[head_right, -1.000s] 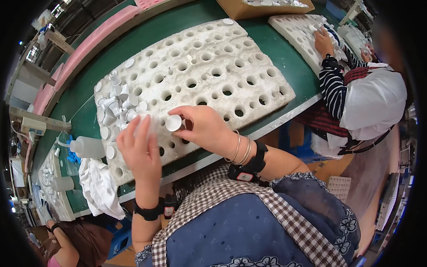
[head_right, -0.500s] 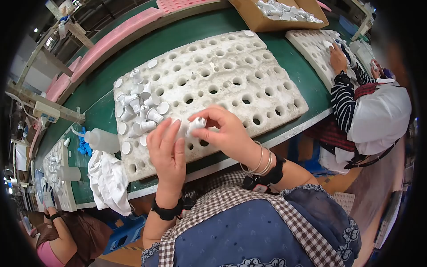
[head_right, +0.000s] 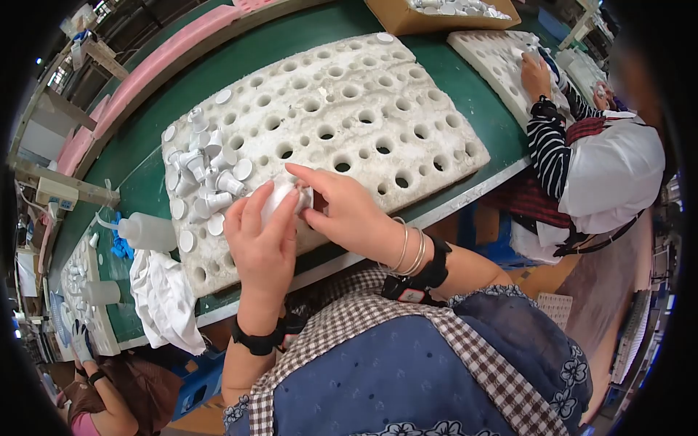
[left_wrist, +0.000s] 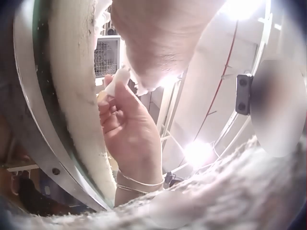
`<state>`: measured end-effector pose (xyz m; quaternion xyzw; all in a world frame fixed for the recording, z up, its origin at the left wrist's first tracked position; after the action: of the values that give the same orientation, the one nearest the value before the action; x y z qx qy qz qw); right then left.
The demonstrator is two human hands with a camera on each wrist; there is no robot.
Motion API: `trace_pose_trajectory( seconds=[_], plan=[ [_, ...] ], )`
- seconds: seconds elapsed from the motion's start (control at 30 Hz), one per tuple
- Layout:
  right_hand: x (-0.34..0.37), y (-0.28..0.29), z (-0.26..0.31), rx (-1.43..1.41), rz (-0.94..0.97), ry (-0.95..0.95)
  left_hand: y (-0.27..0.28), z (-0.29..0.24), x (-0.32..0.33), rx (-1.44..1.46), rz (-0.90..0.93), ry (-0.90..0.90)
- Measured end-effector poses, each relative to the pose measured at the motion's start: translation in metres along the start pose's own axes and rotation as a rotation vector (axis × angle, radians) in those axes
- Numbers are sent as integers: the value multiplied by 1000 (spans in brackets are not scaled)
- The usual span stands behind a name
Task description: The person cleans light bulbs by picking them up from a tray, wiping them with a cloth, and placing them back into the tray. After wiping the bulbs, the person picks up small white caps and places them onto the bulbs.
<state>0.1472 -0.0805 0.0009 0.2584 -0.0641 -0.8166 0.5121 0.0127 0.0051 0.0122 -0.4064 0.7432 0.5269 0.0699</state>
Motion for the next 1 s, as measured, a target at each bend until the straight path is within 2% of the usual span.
trace_pose_trajectory(
  seconds=[0.07,0.13,0.17,0.2,0.27,0.33,0.47,0.5,0.53,0.57,0.6,0.67,0.7,0.73,0.77,0.8,0.83,0.87,0.93,0.97,1.0],
  plan=[
    [4,0,-1,-15,-3,-19,0,15,-4,17,21,16],
    [8,-2,-8,-173,-63,-11,2,27,-7,25,-58,170],
    [9,-1,-8,-148,-38,-4,7,26,-7,64,-82,195],
    [7,1,-4,-147,-41,0,11,22,-8,64,-84,191],
    [9,0,3,-544,-17,-279,15,4,-4,61,-82,25],
    [13,1,7,-587,-19,-282,13,-3,-1,42,-26,-22],
    [17,2,10,-693,-28,-272,10,16,-7,23,-37,70],
    [16,3,10,-691,-32,-270,14,16,-8,65,-65,109],
    [15,5,11,-545,-26,-203,18,15,-9,108,-89,146],
    [15,6,13,-400,-19,-139,20,8,-7,103,-94,95],
    [14,8,15,-400,-21,-140,20,2,-7,103,-91,94],
    [11,12,22,-93,65,17,14,-11,-4,43,6,-47],
    [12,10,21,-94,70,17,11,0,-6,81,41,-3],
    [15,6,15,-351,50,-107,11,8,-6,80,39,-4],
    [16,4,11,-606,29,-231,11,18,-8,174,28,100],
    [14,6,10,-602,29,-227,11,23,-10,267,14,203],
    [14,6,8,-812,53,-323,11,23,-9,404,32,229],
    [16,4,8,-1025,75,-424,12,20,-9,406,36,228],
    [17,-1,0,-1101,68,-411,8,9,-10,693,224,263],
    [19,-4,-2,-1220,72,-438,2,12,-4,826,333,437],
    [19,-5,-2,-1338,75,-463,5,11,-3,826,333,437]
  ],
)
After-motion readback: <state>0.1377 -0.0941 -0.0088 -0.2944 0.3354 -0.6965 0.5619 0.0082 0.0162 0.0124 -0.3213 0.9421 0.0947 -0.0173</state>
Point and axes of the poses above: each hand's wrist, its own x-axis away from the middle knuckle, its own y-axis out of the back of the hand, z = x × y, the point moved 3 cm from there along -x, towards the middle knuckle, and after that the axes turned 11 degrees about y, right-handed, at the moved point
